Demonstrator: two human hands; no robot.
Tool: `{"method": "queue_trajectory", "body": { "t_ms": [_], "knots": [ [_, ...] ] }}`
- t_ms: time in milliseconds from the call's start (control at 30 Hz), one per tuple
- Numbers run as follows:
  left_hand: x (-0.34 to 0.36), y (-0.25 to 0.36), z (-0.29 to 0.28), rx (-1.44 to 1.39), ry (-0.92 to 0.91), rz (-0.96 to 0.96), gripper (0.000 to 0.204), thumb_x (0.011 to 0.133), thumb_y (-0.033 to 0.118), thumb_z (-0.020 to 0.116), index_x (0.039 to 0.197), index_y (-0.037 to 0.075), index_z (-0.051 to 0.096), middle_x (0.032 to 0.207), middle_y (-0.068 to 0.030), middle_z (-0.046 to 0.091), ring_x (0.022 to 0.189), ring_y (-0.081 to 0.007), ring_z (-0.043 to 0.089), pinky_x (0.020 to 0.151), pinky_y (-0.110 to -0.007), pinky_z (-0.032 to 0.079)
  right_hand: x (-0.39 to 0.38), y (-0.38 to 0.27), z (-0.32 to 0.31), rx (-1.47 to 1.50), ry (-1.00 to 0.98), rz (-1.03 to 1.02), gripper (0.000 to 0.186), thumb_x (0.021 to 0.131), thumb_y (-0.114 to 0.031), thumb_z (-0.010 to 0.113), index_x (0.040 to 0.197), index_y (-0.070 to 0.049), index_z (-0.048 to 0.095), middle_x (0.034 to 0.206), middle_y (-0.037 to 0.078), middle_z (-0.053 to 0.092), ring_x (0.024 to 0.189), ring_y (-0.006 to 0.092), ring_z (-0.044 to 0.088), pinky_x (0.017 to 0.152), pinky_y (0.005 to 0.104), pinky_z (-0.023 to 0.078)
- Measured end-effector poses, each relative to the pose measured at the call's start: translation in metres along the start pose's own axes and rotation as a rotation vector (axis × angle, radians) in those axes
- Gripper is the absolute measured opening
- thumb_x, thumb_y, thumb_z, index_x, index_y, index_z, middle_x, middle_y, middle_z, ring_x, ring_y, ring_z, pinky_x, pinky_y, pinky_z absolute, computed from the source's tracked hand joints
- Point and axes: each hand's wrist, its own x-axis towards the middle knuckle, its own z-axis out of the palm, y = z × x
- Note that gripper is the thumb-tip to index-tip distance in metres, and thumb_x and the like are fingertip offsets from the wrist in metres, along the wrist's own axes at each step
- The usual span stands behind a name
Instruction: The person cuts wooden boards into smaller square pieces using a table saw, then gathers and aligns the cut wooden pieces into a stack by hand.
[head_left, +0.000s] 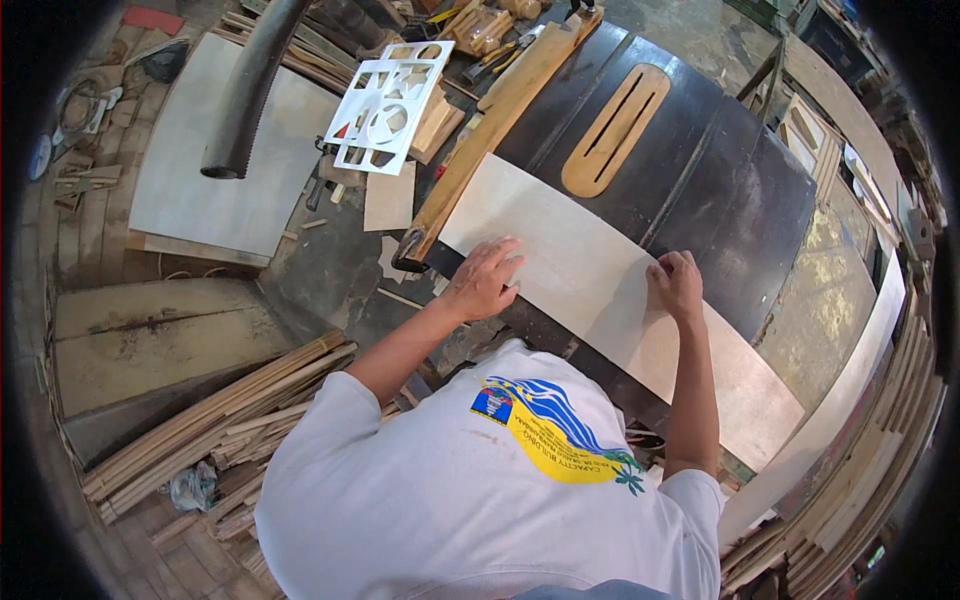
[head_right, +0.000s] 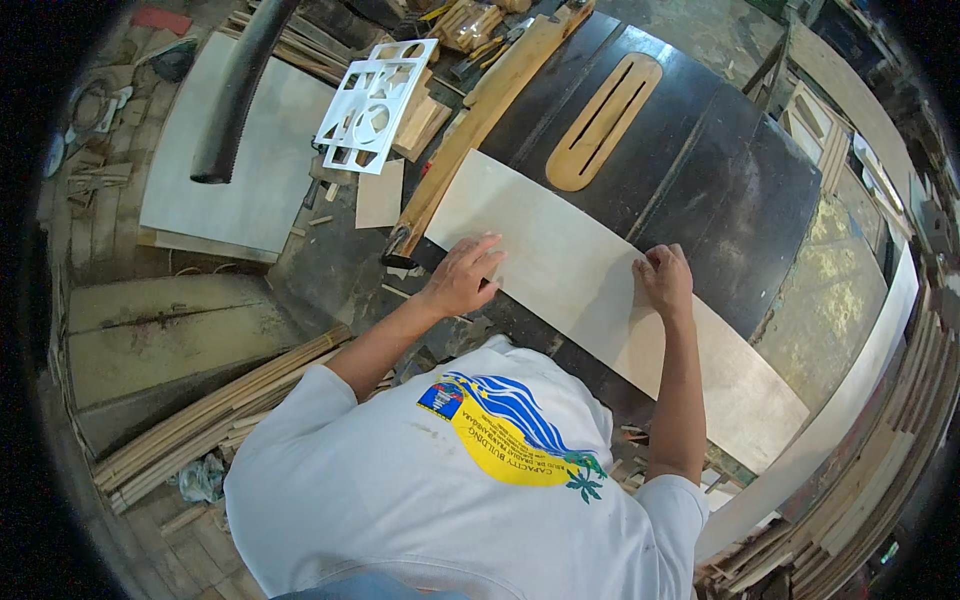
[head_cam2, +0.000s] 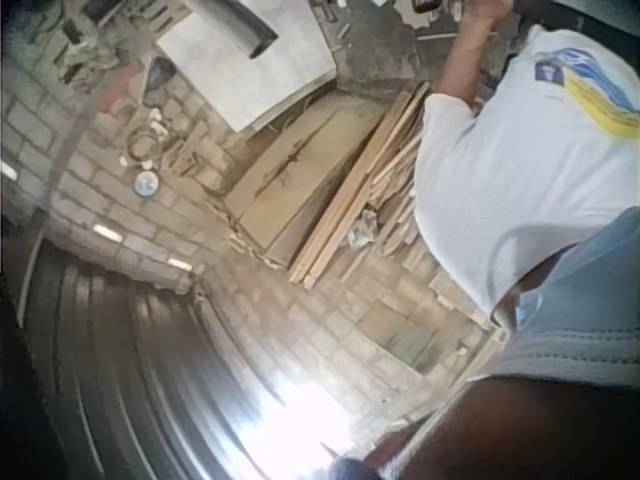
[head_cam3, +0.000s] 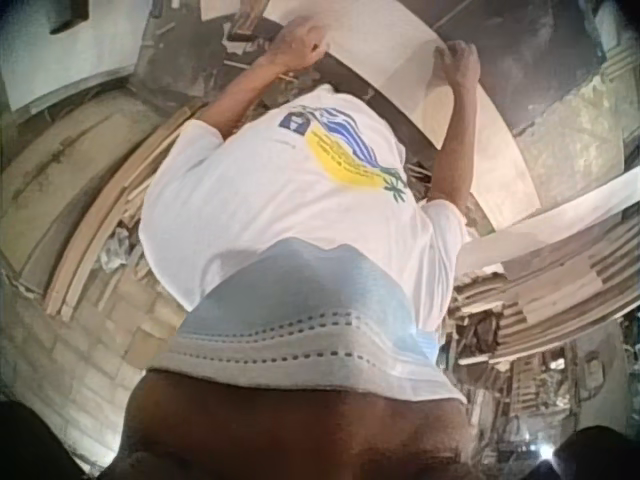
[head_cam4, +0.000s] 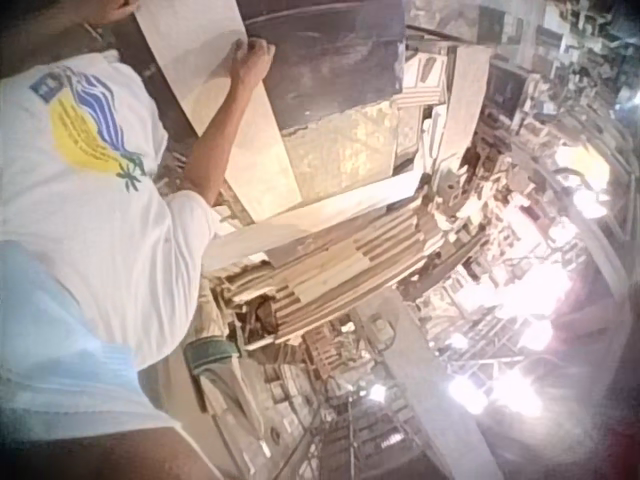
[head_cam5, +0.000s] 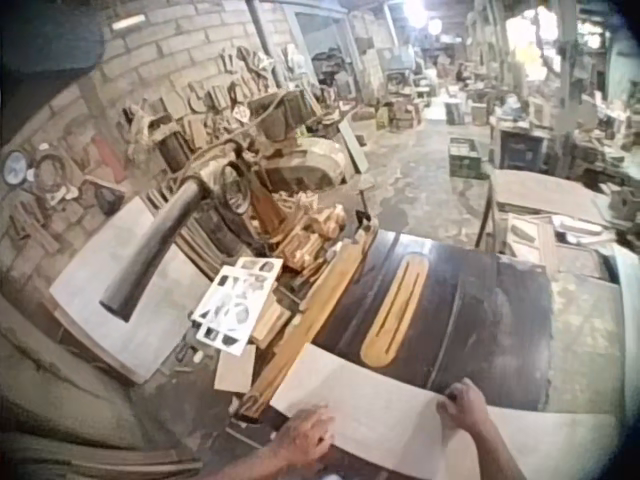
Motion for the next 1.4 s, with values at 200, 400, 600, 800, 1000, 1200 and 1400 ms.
{"method": "queue_trajectory", "body": {
  "t_ms": [200, 400, 600, 800, 1000, 1200, 1400],
  "knots": [
    [0.001, -0.059, -0.002, 0.011, -0.283, 0.012, 0.067, 0.078, 0.014, 0.072, 0.140, 0.005, 0.049, 0.154, -0.0187, 0.035, 0.145, -0.0388, 0.031, 0.116, -0.058, 0.029, -0.072, -0.041, 0.038, -0.304, 0.292, -0.073, 0.044, 0.079, -0.024, 0.078, 0.118, -0.009, 0.064, 0.136, 0.015, 0.052, 0.133, 0.0376, 0.043, 0.109, 0.0541, 0.035],
    [0.013, -0.090, -0.009, -0.013, -0.340, 0.072, 0.067, 0.081, 0.013, 0.070, 0.142, 0.004, 0.046, 0.157, -0.0176, 0.031, 0.146, -0.0389, 0.028, 0.116, -0.060, 0.027, -0.132, -0.084, 0.087, -0.323, 0.028, 0.017, 0.071, 0.080, -0.025, 0.078, 0.145, -0.014, 0.050, 0.159, 0.019, 0.031, 0.149, 0.0389, 0.025, 0.120, 0.0545, 0.019],
    [0.032, -0.108, -0.013, -0.085, -0.346, 0.127, 0.069, 0.081, 0.014, 0.073, 0.143, 0.002, 0.044, 0.156, -0.0182, 0.031, 0.146, -0.0387, 0.029, 0.118, -0.054, 0.028, -0.120, -0.067, 0.100, -0.368, 0.105, 0.000, 0.067, 0.082, -0.022, 0.075, 0.145, -0.014, 0.051, 0.159, 0.018, 0.032, 0.149, 0.0370, 0.026, 0.121, 0.0540, 0.018],
    [0.037, -0.116, -0.008, 0.069, -0.350, 0.157, 0.063, 0.084, 0.004, 0.060, 0.144, -0.002, 0.041, 0.158, -0.0201, 0.029, 0.146, -0.0387, 0.028, 0.119, -0.051, 0.027, -0.107, -0.067, 0.090, -0.325, 0.082, -0.012, 0.068, 0.082, -0.018, 0.076, 0.145, -0.013, 0.051, 0.160, 0.018, 0.031, 0.150, 0.0370, 0.025, 0.122, 0.0519, 0.019],
    [0.052, -0.123, -0.003, 0.092, -0.289, 0.248, 0.055, 0.086, -0.002, 0.047, 0.141, -0.006, 0.044, 0.155, -0.0230, 0.034, 0.144, -0.0405, 0.033, 0.119, -0.048, 0.029, -0.095, -0.066, 0.083, -0.316, 0.107, -0.019, 0.069, 0.079, -0.017, 0.079, 0.142, -0.013, 0.054, 0.159, 0.018, 0.033, 0.148, 0.0371, 0.029, 0.121, 0.0513, 0.023],
    [0.083, -0.123, -0.003, 0.150, -0.304, 0.230, 0.054, 0.087, -0.001, 0.052, 0.140, -0.005, 0.044, 0.155, -0.0213, 0.035, 0.143, -0.0399, 0.035, 0.114, -0.052, 0.036, -0.068, -0.062, 0.067, -0.278, 0.135, -0.049, 0.067, 0.078, -0.017, 0.080, 0.140, -0.012, 0.054, 0.156, 0.019, 0.035, 0.147, 0.0378, 0.030, 0.121, 0.0511, 0.024],
    [0.127, -0.128, 0.002, 0.158, -0.313, 0.240, 0.063, 0.081, -0.004, 0.056, 0.143, -0.005, 0.042, 0.155, -0.0222, 0.035, 0.143, -0.0403, 0.034, 0.120, -0.045, 0.030, -0.033, -0.047, 0.049, -0.291, 0.149, -0.053, 0.065, 0.080, -0.018, 0.079, 0.140, -0.012, 0.054, 0.156, 0.020, 0.035, 0.147, 0.0381, 0.029, 0.121, 0.0497, 0.025]
  ]
}}
